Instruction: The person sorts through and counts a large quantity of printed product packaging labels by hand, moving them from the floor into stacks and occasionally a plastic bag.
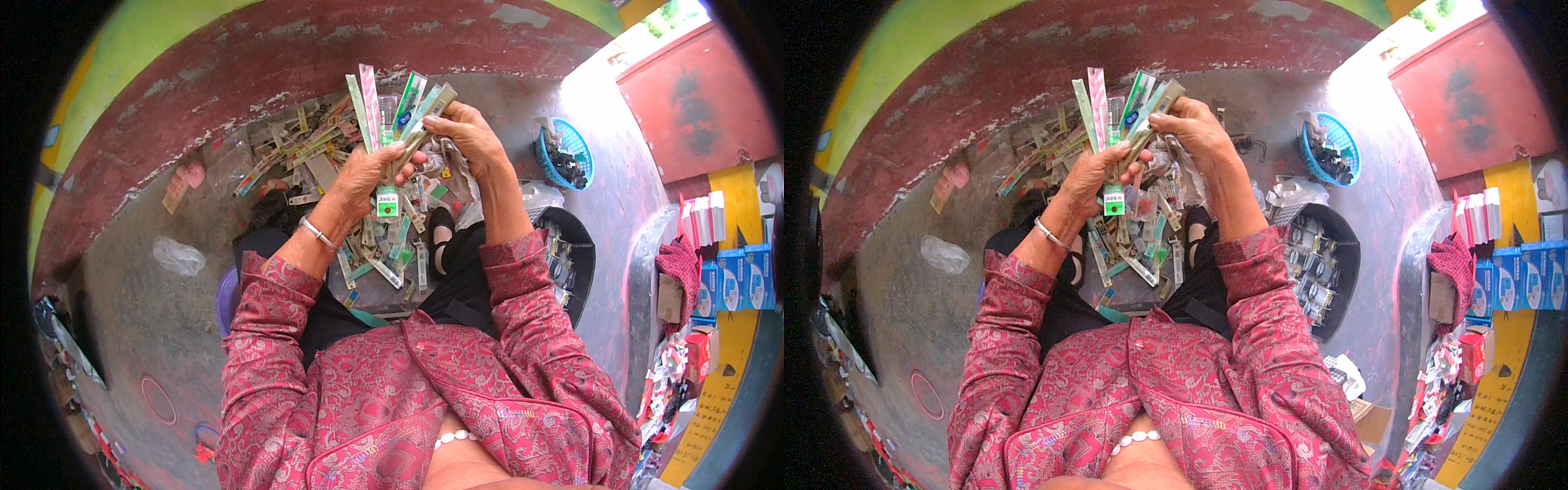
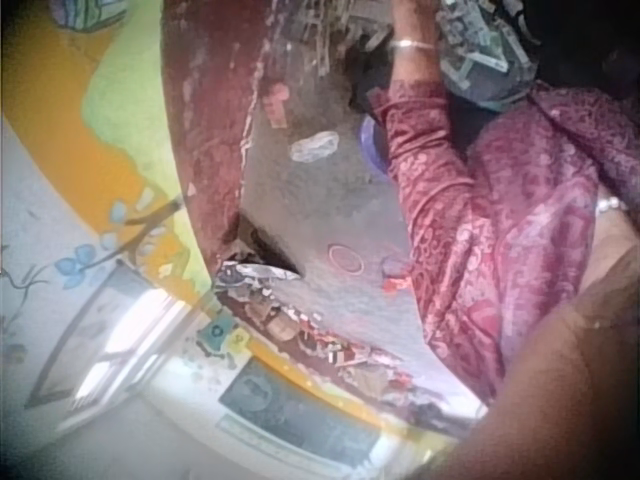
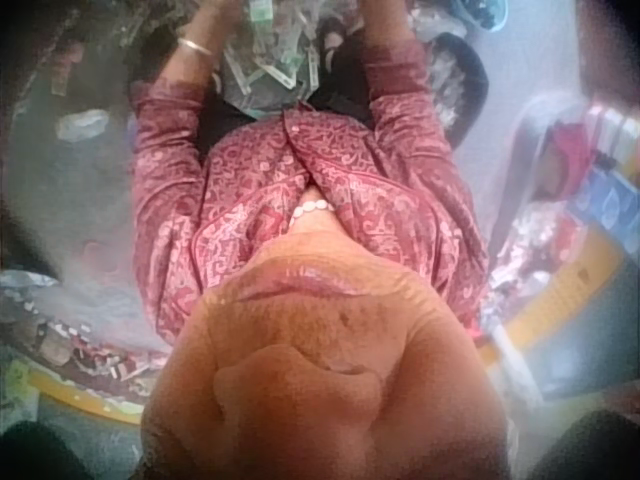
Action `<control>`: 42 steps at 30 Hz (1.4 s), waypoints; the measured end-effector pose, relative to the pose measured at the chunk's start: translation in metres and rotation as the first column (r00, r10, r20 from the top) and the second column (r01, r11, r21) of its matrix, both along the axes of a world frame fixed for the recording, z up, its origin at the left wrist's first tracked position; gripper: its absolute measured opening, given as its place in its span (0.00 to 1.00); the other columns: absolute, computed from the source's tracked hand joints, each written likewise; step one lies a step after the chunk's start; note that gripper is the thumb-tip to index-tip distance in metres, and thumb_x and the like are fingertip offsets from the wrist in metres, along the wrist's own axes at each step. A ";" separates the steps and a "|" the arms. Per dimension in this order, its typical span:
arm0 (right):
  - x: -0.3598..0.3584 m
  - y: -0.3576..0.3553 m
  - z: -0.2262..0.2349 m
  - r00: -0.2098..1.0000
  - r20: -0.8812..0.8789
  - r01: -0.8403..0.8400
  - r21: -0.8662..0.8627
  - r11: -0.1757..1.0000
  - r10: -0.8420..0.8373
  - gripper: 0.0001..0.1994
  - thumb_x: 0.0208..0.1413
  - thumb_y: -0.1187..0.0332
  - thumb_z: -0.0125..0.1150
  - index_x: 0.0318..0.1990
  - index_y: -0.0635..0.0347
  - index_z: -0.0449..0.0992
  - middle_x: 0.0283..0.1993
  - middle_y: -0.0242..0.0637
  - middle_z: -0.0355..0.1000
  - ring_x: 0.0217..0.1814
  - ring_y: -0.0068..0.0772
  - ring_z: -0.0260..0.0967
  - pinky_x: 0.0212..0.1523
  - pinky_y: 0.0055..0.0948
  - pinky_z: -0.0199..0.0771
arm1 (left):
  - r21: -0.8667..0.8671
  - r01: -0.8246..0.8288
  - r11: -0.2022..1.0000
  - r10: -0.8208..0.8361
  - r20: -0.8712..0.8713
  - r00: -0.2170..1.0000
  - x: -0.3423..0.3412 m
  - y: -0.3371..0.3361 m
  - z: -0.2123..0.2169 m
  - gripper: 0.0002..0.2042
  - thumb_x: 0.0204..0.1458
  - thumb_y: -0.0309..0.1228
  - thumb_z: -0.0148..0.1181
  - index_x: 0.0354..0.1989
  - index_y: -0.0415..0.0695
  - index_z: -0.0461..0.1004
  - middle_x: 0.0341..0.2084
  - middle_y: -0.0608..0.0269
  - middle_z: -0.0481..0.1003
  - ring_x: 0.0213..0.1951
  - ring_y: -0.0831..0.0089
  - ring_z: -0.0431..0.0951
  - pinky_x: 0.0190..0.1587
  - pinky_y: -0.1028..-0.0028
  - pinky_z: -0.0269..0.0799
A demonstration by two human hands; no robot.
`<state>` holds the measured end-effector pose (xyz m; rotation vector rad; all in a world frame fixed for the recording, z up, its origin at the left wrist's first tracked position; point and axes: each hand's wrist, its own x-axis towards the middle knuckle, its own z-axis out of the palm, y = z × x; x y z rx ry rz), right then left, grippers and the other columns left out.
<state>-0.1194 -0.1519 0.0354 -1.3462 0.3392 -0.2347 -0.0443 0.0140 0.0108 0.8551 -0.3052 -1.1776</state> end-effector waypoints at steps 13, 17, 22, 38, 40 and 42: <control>-0.003 -0.007 0.003 0.913 0.031 0.387 -0.384 0.838 -0.407 0.12 0.48 0.70 0.58 0.39 0.67 0.72 0.33 0.35 0.71 0.31 0.22 0.67 0.33 0.18 0.66 | 0.183 -0.206 0.961 0.201 0.049 0.978 0.003 -0.005 -0.001 0.08 0.46 0.21 0.54 0.36 0.34 0.70 0.26 0.57 0.76 0.21 0.82 0.70 0.19 0.85 0.66; 0.000 0.036 0.028 0.777 0.501 0.628 -0.577 0.523 -0.380 0.05 0.46 0.70 0.56 0.31 0.61 0.71 0.27 0.37 0.71 0.30 0.28 0.69 0.32 0.24 0.68 | 0.186 -0.166 0.968 0.143 0.132 0.981 0.002 -0.003 -0.008 0.08 0.46 0.23 0.54 0.35 0.34 0.70 0.25 0.57 0.76 0.21 0.81 0.71 0.21 0.84 0.66; 0.016 0.032 0.003 0.883 0.465 0.469 -0.877 0.107 -0.061 0.07 0.45 0.70 0.55 0.33 0.57 0.72 0.31 0.37 0.70 0.33 0.40 0.69 0.31 0.33 0.69 | 0.153 -0.054 0.987 0.009 0.284 0.959 -0.002 0.001 -0.004 0.09 0.46 0.25 0.54 0.35 0.35 0.71 0.26 0.57 0.76 0.21 0.81 0.70 0.24 0.83 0.66; 0.016 0.027 -0.012 0.910 0.407 0.412 -0.907 0.088 -0.076 0.04 0.44 0.72 0.55 0.30 0.57 0.71 0.29 0.37 0.70 0.32 0.38 0.69 0.32 0.33 0.70 | 0.203 0.029 0.979 -0.097 0.335 0.937 -0.007 0.002 -0.002 0.08 0.47 0.23 0.53 0.34 0.32 0.69 0.28 0.51 0.75 0.19 0.82 0.70 0.20 0.83 0.67; 0.015 -0.001 -0.006 0.850 0.445 0.462 -0.887 -0.009 -0.282 0.06 0.45 0.72 0.53 0.33 0.57 0.73 0.31 0.38 0.71 0.33 0.38 0.70 0.34 0.30 0.70 | 0.190 0.062 0.980 -0.117 0.295 0.948 -0.004 0.001 -0.001 0.08 0.48 0.22 0.52 0.35 0.31 0.68 0.28 0.51 0.75 0.19 0.82 0.70 0.20 0.82 0.68; 0.015 -0.034 -0.010 0.752 0.472 0.585 -0.799 0.137 -0.460 0.07 0.49 0.70 0.52 0.34 0.62 0.72 0.30 0.38 0.72 0.31 0.34 0.71 0.32 0.29 0.71 | 0.201 0.084 0.976 -0.136 0.260 0.956 -0.003 0.000 -0.003 0.08 0.48 0.22 0.52 0.36 0.31 0.68 0.28 0.51 0.75 0.18 0.82 0.70 0.19 0.82 0.68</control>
